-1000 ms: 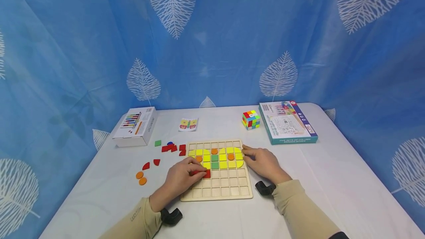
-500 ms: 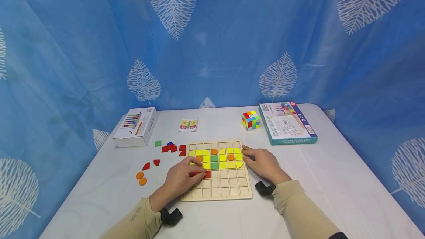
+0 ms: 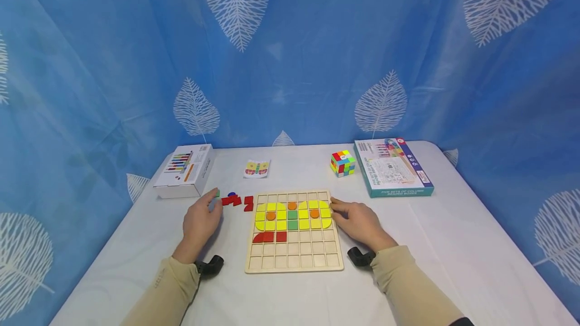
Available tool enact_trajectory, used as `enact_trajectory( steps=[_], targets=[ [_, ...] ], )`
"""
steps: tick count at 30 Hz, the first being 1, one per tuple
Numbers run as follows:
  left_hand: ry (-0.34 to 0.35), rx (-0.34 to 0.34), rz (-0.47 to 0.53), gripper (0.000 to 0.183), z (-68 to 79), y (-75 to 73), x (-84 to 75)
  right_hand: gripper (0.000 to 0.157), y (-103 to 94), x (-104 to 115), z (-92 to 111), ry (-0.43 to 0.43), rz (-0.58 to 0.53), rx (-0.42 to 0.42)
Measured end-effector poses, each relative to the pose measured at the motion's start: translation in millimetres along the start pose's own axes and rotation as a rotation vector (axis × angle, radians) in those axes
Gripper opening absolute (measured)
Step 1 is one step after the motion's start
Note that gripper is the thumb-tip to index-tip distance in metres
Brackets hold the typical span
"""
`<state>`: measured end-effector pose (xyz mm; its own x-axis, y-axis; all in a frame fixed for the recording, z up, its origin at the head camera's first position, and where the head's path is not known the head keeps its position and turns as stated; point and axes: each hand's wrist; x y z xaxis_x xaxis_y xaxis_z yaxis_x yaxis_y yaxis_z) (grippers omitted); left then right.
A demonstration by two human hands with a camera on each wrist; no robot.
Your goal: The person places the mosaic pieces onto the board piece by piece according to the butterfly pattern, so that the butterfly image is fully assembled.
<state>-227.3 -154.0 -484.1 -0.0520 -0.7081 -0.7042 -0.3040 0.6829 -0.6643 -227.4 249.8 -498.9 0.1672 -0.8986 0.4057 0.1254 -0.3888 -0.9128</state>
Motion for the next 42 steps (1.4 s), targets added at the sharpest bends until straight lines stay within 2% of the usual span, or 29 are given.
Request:
enact_trajectory(
  steps=[3,5,10,13,17,19,24,26,32,37,42],
  targets=[
    [-0.038,0.094,-0.09,0.054,-5.3,-5.4,10.2,0.05,0.2,0.8,0.7,0.006,-0.006,0.007],
    [-0.04,0.129,-0.154,0.056,-6.6,-6.2,13.2,0.05,0.8,1.1,0.8,0.006,-0.007,0.006],
    [-0.003,0.132,-0.243,0.056,-8.8,-6.6,13.8,0.05,1.4,0.8,0.5,0.011,-0.006,0.003],
    [0.029,0.159,-0.272,0.058,-11.4,-7.4,12.9,0.05,0.9,-0.2,0.8,0.011,-0.01,-0.001],
    [0.016,0.229,-0.32,0.056,-12.9,-8.5,10.9,0.049,-0.7,-1.6,2.1,-0.002,-0.027,-0.004],
    [0.006,0.238,-0.343,0.052,-11.4,-9.6,8.5,0.048,-1.3,-1.9,2.8,-0.008,-0.034,0.0],
    [-0.016,0.151,-0.303,0.043,-4.5,-15.2,3.2,0.048,-1.5,-1.4,3.3,0.001,-0.044,0.01],
    [-0.029,0.132,-0.262,0.045,-2.8,-18.4,4.4,0.048,-1.6,-1.0,3.2,0.007,-0.044,0.011],
    [-0.048,0.186,-0.23,0.048,-3.0,-21.0,13.2,0.049,-2.7,-1.2,3.0,0.011,-0.045,0.013],
    [-0.052,0.155,-0.221,0.04,-2.5,-20.6,15.1,0.048,-2.4,-0.8,3.2,0.013,-0.044,0.016],
    [-0.097,0.143,-0.19,0.043,-1.0,-19.0,13.9,0.049,-1.4,-1.0,3.1,0.014,-0.04,0.01]
  ],
)
Point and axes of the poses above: each hand's wrist, its own z-axis away from the middle knuckle, its own y-axis out of the palm, x = y × z, and after that the axes turned 12 degrees about z, right-handed
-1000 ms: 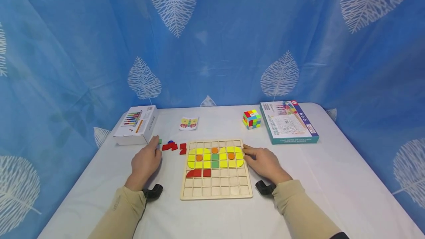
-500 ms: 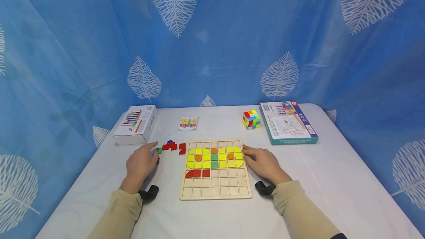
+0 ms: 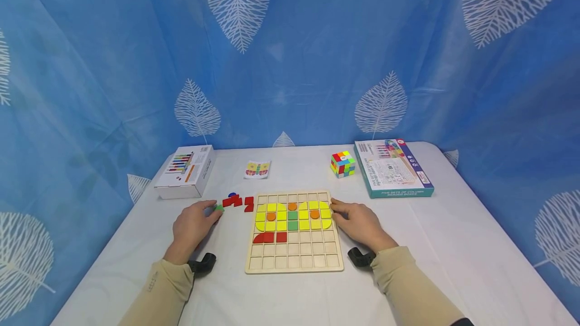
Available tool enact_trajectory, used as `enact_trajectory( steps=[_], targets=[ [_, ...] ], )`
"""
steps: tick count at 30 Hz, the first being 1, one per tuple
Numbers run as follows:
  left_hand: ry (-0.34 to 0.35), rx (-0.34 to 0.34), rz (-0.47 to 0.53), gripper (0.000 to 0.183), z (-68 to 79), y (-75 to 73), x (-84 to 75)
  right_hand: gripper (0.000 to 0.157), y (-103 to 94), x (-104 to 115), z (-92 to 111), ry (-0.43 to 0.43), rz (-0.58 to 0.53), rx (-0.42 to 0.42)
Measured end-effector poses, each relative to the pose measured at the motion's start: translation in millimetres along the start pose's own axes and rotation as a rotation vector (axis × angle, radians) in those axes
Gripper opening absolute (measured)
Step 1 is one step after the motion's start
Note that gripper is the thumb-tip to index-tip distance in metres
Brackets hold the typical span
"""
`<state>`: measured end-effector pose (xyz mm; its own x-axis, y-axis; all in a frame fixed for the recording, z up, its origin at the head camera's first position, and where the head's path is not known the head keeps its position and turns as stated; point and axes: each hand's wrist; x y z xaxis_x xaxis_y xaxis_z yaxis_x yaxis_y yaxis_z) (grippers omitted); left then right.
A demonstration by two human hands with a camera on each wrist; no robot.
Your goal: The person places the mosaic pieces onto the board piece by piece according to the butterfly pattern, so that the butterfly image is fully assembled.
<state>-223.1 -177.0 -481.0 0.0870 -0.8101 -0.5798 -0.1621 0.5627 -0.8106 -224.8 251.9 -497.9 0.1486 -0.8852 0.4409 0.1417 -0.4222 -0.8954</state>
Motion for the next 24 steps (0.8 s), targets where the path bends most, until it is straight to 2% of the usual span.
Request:
enact_trajectory(
  steps=[7,14,18,24],
  targets=[
    [-0.015,-0.015,0.016,0.041,2.4,4.3,-3.6,0.049,1.3,0.5,-0.2,0.007,0.0,0.0],
    [0.012,-0.036,0.109,0.036,2.3,9.0,-7.7,0.049,0.6,0.3,0.5,0.001,-0.002,-0.003],
    [0.029,-0.041,0.13,0.036,2.7,10.5,-8.6,0.049,-0.2,0.9,0.4,0.005,0.0,-0.003],
    [0.016,-0.039,0.181,0.025,5.3,7.6,-9.5,0.049,0.0,1.1,0.3,0.006,-0.008,-0.002]
  ],
)
Point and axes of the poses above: each hand's wrist, its own z-axis away from the middle knuckle, its own y-axis out of the palm, x = y × z, and after that the axes turned 12 degrees about z, right-handed
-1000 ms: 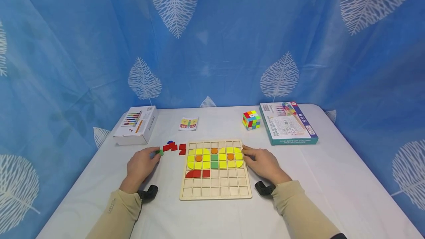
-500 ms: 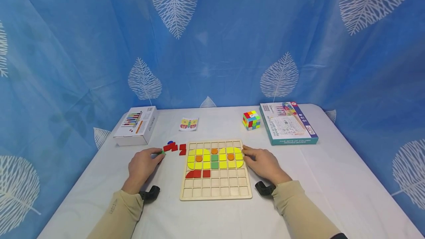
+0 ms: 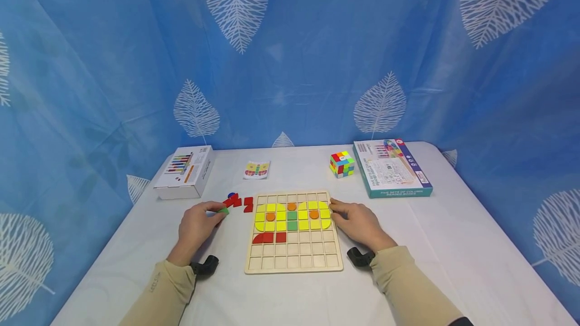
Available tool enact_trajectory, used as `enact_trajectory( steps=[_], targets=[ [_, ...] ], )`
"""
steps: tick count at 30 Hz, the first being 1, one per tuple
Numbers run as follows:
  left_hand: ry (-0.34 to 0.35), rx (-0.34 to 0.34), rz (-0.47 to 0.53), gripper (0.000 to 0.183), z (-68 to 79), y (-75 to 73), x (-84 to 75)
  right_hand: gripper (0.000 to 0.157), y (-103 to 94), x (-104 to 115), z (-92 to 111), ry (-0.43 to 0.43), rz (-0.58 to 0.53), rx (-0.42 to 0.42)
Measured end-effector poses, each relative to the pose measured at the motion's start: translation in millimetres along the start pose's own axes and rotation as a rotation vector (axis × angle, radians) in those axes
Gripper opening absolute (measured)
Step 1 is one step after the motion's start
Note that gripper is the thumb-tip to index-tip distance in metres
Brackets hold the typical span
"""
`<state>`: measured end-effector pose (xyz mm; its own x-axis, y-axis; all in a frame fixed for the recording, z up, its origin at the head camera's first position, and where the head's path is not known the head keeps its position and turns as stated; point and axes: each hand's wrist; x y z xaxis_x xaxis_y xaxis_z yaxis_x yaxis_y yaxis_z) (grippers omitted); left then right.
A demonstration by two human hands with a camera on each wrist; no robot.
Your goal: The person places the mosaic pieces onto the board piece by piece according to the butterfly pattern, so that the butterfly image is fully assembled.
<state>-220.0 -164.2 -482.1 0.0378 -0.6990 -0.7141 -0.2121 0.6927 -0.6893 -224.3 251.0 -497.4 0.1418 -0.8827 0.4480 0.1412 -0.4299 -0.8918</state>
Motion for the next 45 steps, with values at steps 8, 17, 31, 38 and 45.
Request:
enact_trajectory(
  steps=[8,17,31,38,45],
  targets=[
    [-0.007,0.003,-0.028,0.024,1.1,-2.1,0.0,0.048,0.8,-0.7,-0.6,-0.011,0.004,-0.011],
    [-0.002,-0.007,0.172,0.017,9.8,14.2,-12.2,0.048,0.2,0.4,0.8,-0.007,0.002,-0.009],
    [0.09,0.118,0.418,0.006,30.5,52.2,-46.4,0.048,1.1,-3.0,-0.9,0.002,0.018,-0.011],
    [0.111,0.21,0.4,0.01,46.3,67.4,-68.3,0.049,1.1,-2.6,-0.8,0.007,0.016,-0.011],
    [0.205,0.24,0.288,0.01,59.7,84.6,-90.2,0.047,1.9,-0.6,-1.0,-0.004,0.015,-0.017]
  ],
)
Point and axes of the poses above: each hand's wrist, its own z-axis away from the middle knuckle, its own y-axis out of the palm, x = y × z, and after that the axes turned 12 degrees about z, right-handed
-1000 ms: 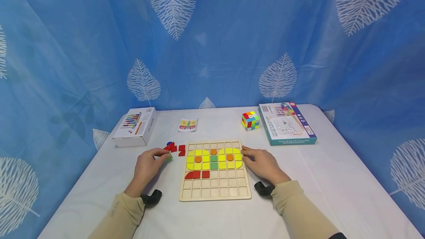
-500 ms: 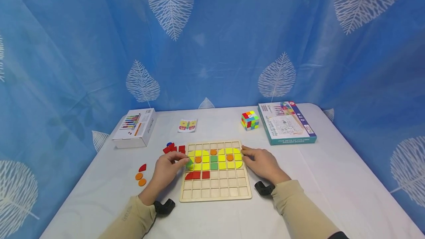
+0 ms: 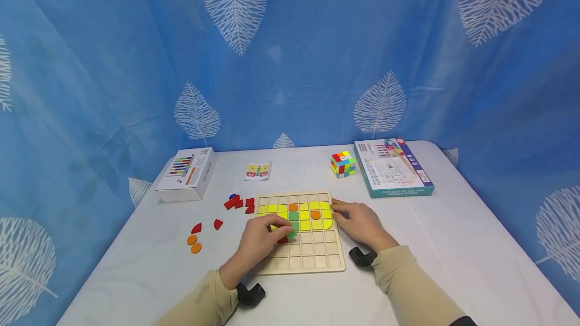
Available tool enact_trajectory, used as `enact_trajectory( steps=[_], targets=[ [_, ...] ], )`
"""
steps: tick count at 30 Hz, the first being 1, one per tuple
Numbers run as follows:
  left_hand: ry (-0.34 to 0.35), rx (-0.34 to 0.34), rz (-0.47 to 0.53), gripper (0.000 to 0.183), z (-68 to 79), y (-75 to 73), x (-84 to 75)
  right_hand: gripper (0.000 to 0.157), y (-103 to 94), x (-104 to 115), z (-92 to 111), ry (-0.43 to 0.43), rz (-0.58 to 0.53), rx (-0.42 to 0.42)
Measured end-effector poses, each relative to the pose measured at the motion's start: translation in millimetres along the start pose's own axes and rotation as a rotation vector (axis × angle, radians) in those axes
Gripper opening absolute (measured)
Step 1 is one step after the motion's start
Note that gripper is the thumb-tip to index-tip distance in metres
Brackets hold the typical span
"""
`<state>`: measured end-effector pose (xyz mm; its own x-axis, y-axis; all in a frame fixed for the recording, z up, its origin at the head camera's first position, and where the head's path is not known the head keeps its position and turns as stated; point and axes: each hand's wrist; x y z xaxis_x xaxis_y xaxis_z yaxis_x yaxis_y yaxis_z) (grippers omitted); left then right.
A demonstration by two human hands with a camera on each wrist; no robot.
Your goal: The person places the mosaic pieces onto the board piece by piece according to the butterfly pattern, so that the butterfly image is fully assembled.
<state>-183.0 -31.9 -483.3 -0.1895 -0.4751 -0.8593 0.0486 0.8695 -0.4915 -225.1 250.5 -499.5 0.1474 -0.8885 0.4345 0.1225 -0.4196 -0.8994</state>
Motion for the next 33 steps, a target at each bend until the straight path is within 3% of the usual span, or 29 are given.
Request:
enact_trajectory(
  steps=[3,8,17,28,33],
  targets=[
    [0.044,0.012,-0.115,0.01,0.6,8.6,-4.0,0.047,-1.3,-0.2,1.2,-0.008,0.0,0.0],
    [0.098,0.016,-0.246,0.013,0.1,9.8,-1.7,0.047,0.2,0.2,0.6,-0.015,0.007,-0.007],
    [0.198,0.098,-0.345,0.015,-1.6,8.5,2.3,0.046,-0.6,-0.7,1.3,-0.025,0.011,-0.021],
    [0.25,0.137,-0.433,0.02,0.9,7.7,7.9,0.048,0.0,0.3,-0.4,-0.005,0.007,0.002],
    [0.285,0.122,-0.442,0.019,1.5,8.2,7.5,0.048,0.8,-2.1,-0.4,-0.002,0.014,-0.002]
  ],
)
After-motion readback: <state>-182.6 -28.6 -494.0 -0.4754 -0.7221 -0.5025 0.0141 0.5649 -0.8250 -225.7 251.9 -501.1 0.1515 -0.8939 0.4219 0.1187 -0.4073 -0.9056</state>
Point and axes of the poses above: each hand's wrist, its own z-axis away from the middle knuckle, its own y-axis out of the palm, x = y × z, and after that the axes turned 12 degrees about z, right-handed
